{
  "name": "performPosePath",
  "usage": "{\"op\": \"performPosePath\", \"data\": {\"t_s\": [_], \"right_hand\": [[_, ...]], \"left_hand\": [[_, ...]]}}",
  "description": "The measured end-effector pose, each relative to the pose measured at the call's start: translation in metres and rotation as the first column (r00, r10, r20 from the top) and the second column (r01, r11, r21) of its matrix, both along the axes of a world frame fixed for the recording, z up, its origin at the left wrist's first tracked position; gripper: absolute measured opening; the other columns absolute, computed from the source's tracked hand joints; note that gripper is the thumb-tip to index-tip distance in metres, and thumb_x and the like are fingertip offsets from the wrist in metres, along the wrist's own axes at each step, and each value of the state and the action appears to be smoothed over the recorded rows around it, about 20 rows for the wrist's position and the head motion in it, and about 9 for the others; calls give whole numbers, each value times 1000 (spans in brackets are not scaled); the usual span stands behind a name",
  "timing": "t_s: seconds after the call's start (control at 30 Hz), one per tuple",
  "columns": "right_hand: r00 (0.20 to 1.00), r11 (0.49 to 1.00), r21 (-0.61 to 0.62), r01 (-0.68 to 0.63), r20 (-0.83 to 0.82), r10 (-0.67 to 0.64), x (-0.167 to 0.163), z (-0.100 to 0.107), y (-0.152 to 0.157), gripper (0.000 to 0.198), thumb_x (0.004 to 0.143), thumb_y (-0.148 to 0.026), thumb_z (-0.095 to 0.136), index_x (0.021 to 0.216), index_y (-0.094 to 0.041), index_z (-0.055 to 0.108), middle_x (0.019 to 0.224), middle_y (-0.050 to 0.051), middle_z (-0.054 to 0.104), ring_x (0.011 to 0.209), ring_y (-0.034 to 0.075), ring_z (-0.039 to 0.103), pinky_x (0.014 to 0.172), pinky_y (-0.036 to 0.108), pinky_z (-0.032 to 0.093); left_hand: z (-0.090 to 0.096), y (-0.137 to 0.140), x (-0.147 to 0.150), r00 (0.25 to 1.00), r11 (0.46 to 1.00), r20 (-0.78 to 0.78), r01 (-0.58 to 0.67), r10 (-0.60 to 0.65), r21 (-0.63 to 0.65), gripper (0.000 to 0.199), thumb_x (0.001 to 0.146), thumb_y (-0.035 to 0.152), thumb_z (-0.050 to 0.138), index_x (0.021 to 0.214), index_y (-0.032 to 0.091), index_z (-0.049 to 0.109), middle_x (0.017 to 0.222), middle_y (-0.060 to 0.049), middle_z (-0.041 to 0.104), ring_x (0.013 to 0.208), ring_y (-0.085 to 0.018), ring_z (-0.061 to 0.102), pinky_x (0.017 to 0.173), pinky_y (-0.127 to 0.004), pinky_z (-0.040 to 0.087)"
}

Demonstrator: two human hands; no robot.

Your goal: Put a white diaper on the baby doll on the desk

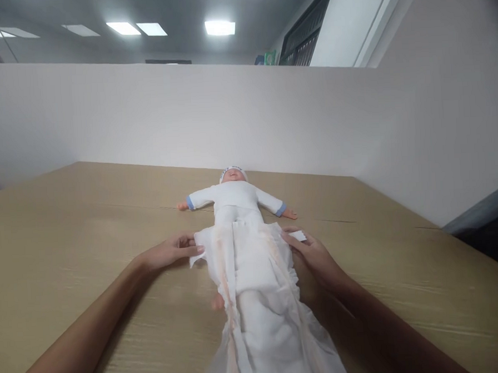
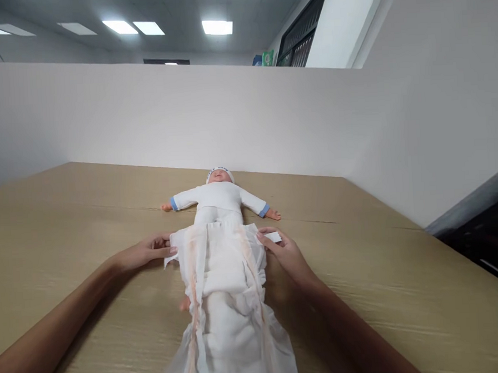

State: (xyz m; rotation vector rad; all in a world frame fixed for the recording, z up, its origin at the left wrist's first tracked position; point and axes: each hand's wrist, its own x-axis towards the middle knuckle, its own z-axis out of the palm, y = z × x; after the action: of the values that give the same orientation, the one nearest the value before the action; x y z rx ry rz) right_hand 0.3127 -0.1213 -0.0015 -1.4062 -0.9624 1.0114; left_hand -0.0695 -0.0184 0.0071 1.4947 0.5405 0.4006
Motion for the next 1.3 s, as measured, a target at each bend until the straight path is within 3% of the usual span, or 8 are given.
{"op": "performPosePath", "data": {"t_s": [0.23, 0.5, 0.67, 0.77, 0.87, 1.0, 1.17, 1.3], "right_hand": [[978, 990, 138, -3, 206, -26, 22, -15, 14, 81, 71, -76, 88, 125, -16, 78, 104, 10, 80, 91, 23, 70, 80, 33, 56], [907, 979, 195, 55, 400, -130, 34, -33, 11, 84, 75, -77, 79, 129, -14, 67, 89, 12, 80, 84, 28, 76, 83, 43, 59], [762, 888, 407, 214, 500, -412, 0, -2, -10, 62, 88, -66, 68, 124, -15, 68, 122, 20, 75, 110, 33, 69, 108, 56, 52], [575, 786, 617, 40, 629, -523, -46, 26, -35, 43, 108, -46, 54, 139, -19, 64, 140, 16, 70, 132, 32, 61, 118, 55, 48], [428, 841, 442, -311, 856, -291, -94, 38, -57, 37, 110, -31, 53, 142, -19, 67, 154, 13, 63, 146, 29, 54, 126, 51, 45], [256, 913, 172, -370, 963, -78, -122, 23, -68, 63, 110, -43, 61, 165, -14, 53, 173, 18, 44, 164, 35, 37, 136, 59, 32], [261, 914, 73, -400, 965, 37, -116, 7, -83, 65, 114, -50, 53, 172, -21, 45, 180, 14, 31, 171, 32, 24, 139, 58, 26], [299, 893, 24, -450, 946, 126, -123, 8, -117, 62, 114, -52, 52, 168, -23, 51, 177, 13, 38, 169, 30, 29, 140, 57, 26]], "left_hand": [[-1, 15, -19, 995, 994, -89, 58, -50, 89, 39, 97, 54, 82, 97, 19, 67, 80, 1, 55, 70, -14, 45, 65, -25, 30], [-11, 4, -21, 988, 958, -100, -82, 114, 274, 43, 98, 62, 78, 101, 21, 64, 81, 4, 49, 71, -14, 43, 66, -26, 31], [-16, -5, -14, 966, 906, 13, -246, 258, 345, 42, 98, 61, 77, 107, 22, 67, 93, 1, 57, 87, -18, 53, 79, -27, 39], [-20, -7, -13, 955, 881, 3, -274, 296, 386, 41, 100, 61, 75, 109, 22, 69, 94, 0, 59, 89, -19, 55, 80, -28, 40], [-23, -8, -14, 950, 862, 7, -288, 314, 416, 42, 102, 63, 72, 112, 22, 70, 98, -1, 62, 93, -20, 58, 84, -30, 43], [-23, -12, -19, 941, 852, 5, -309, 339, 422, 42, 103, 63, 69, 114, 22, 70, 107, -3, 68, 101, -22, 63, 90, -31, 47], [-25, -29, -32, 917, 813, -33, -334, 397, 477, 46, 104, 64, 68, 124, 23, 71, 112, -5, 71, 102, -23, 65, 90, -33, 48], [-28, -45, -39, 861, 757, -31, -428, 507, 494, 53, 104, 68, 64, 129, 21, 67, 120, -8, 72, 104, -26, 65, 90, -36, 49]]}}
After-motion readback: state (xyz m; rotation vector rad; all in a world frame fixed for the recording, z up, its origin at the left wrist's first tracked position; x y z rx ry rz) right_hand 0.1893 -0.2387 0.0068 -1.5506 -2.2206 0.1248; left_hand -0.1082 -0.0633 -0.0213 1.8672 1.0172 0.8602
